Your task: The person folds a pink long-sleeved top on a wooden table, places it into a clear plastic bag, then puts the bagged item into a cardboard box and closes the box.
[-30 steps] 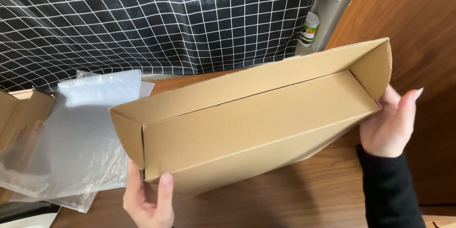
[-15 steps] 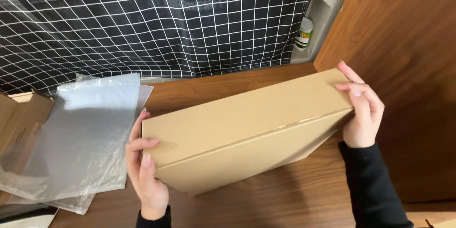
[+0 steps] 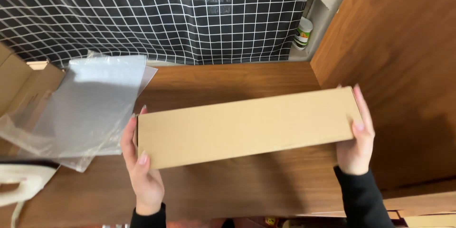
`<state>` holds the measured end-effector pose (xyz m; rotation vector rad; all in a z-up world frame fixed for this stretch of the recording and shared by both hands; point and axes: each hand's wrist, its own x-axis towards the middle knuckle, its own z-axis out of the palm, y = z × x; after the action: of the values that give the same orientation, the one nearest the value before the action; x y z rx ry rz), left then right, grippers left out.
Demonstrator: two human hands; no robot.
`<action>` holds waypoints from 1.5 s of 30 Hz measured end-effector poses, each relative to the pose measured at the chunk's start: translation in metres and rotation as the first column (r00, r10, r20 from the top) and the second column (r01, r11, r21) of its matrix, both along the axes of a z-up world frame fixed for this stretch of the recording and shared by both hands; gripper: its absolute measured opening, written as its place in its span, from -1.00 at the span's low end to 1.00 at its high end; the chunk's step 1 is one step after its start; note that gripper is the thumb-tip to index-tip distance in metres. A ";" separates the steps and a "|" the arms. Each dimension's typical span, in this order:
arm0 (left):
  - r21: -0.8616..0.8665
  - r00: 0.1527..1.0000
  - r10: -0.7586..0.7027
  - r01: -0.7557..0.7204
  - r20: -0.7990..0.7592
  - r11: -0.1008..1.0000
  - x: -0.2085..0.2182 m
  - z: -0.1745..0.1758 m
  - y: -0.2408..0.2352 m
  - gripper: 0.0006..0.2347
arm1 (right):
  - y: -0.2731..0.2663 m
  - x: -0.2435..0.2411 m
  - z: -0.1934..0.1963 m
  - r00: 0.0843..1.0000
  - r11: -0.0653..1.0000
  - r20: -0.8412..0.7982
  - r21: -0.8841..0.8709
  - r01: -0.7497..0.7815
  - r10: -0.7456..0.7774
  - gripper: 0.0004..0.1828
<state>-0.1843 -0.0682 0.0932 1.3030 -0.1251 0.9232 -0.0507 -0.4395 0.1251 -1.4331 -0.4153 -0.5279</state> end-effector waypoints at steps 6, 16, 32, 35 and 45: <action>-0.497 0.944 -0.181 0.021 -0.277 0.868 -0.081 -0.044 -0.040 -0.34 | -0.089 -0.054 -0.083 0.853 0.904 -0.374 0.362 -0.227 0.364 -0.28; -0.688 0.691 -0.338 -0.316 -0.639 0.653 -0.174 -0.088 -0.125 -0.35 | -0.102 -0.170 -0.097 0.438 0.989 -0.892 0.142 0.031 0.114 -0.20; -0.537 0.433 -0.385 -0.314 -0.815 0.783 -0.272 -0.131 -0.122 -0.48 | -0.123 -0.280 -0.189 0.331 0.969 -0.938 0.168 0.181 0.101 -0.24; -0.524 0.395 -0.403 -0.273 -0.826 0.807 -0.280 -0.113 -0.110 -0.47 | -0.113 -0.310 -0.191 0.343 0.949 -0.934 0.192 0.251 0.099 -0.30; -0.529 0.312 -0.460 -0.189 -0.831 0.827 -0.347 -0.134 -0.056 -0.54 | -0.090 -0.437 -0.218 0.423 0.844 -0.905 0.202 0.497 -0.033 -0.30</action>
<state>-0.5308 -0.1244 -0.0407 1.0527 0.9238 -0.1528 -0.4877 -0.5293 -0.0933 -1.1170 0.7945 -0.0438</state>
